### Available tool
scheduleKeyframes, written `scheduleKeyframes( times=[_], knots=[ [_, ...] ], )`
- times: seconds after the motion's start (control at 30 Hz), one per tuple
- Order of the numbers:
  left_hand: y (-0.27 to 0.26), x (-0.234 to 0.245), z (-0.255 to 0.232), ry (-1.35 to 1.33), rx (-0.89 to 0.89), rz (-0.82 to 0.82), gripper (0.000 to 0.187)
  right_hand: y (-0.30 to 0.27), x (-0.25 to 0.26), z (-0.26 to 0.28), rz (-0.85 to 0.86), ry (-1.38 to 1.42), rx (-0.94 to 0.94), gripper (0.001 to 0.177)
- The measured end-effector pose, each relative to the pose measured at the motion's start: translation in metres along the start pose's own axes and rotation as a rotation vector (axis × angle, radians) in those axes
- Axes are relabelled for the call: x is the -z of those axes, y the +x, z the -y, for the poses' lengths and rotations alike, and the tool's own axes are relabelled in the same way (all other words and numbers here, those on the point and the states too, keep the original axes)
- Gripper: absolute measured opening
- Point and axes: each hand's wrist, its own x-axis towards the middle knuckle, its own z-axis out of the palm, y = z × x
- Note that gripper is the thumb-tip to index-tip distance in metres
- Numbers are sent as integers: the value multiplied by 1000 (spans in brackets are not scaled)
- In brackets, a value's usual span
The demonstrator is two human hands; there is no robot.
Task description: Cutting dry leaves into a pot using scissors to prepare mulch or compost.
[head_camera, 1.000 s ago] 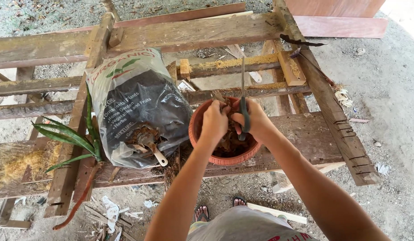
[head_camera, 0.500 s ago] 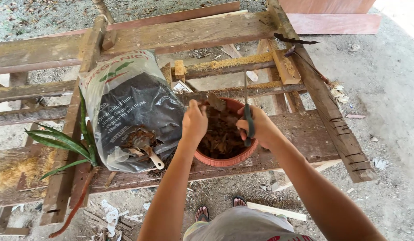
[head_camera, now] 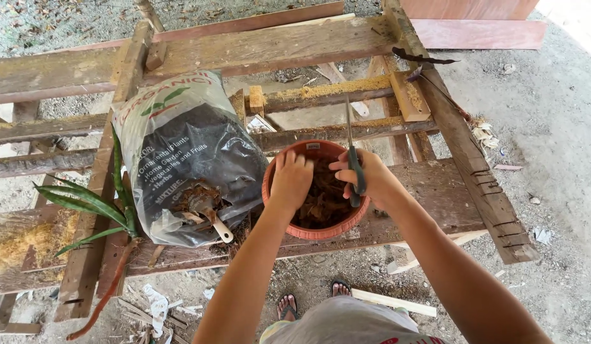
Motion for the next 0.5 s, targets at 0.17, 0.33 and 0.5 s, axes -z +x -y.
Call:
scheduleKeyframes(
  times=[0.17,0.33,0.5],
  knots=[
    [-16,-33,-3,-52,0,232,18,4,-1,-4,-3,9,4,40],
    [-8,15,-4,-122,51,311,25,4,-10,1,22,-14,-15,42],
    [-6,17,13,-579,331,356,32,5,-12,-5,10,-19,-3,41]
  ],
)
